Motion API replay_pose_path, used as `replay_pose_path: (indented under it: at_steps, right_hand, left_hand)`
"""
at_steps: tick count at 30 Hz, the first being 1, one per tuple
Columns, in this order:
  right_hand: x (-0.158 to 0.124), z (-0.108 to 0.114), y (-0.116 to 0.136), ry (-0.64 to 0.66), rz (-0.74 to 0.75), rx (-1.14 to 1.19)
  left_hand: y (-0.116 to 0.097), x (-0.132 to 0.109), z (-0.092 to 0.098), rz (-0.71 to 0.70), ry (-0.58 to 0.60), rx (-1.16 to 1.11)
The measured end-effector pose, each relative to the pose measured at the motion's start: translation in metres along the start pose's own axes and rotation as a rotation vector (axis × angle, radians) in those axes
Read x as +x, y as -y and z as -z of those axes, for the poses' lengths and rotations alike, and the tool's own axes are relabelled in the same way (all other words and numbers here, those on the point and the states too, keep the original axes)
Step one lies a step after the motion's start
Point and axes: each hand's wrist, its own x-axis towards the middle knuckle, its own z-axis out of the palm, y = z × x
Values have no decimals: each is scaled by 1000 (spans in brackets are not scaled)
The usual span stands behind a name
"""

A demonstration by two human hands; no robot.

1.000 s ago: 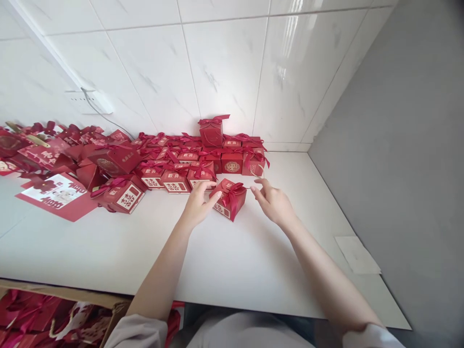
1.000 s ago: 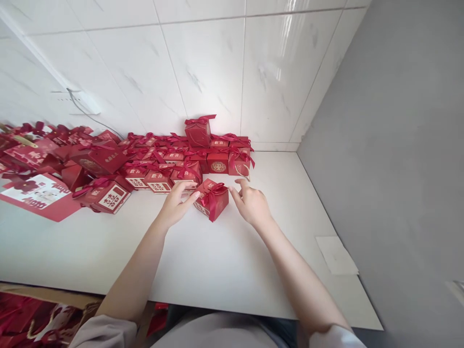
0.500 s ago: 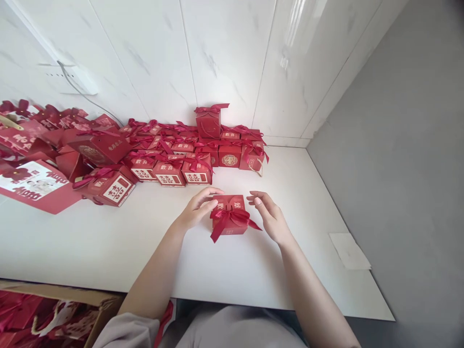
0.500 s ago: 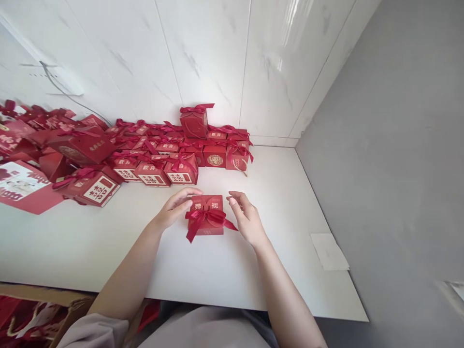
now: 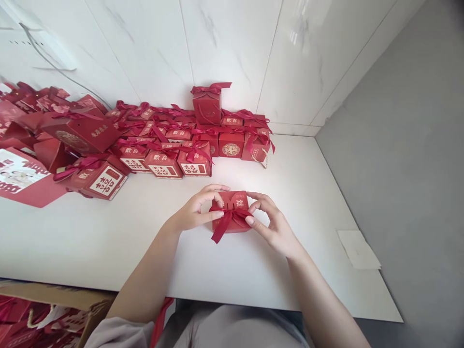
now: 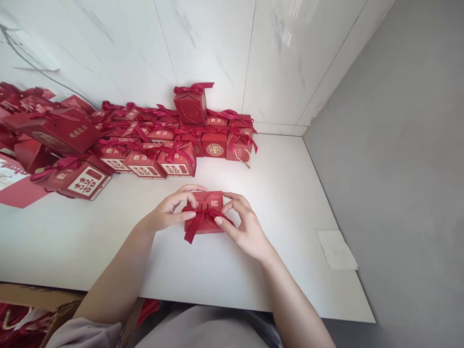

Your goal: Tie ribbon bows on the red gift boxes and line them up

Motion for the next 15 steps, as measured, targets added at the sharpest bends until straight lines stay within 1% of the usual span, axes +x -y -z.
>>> replay_pose_path:
  at_steps: [4,10,13,15]
  right_hand:
    - [0,-1,0,54,4,50]
    - [-1,3,3,108,6,125]
    - [-2,3,6,134,47,127]
    - [-2,2,6,123,61,92]
  left_hand:
    - [-1,3,-7,15,12,-101]
    - [4,7,-16,58,-125,-167]
    - [6,7,-18,96,-148,-236]
    - [5,7,-18,111,-146,-251]
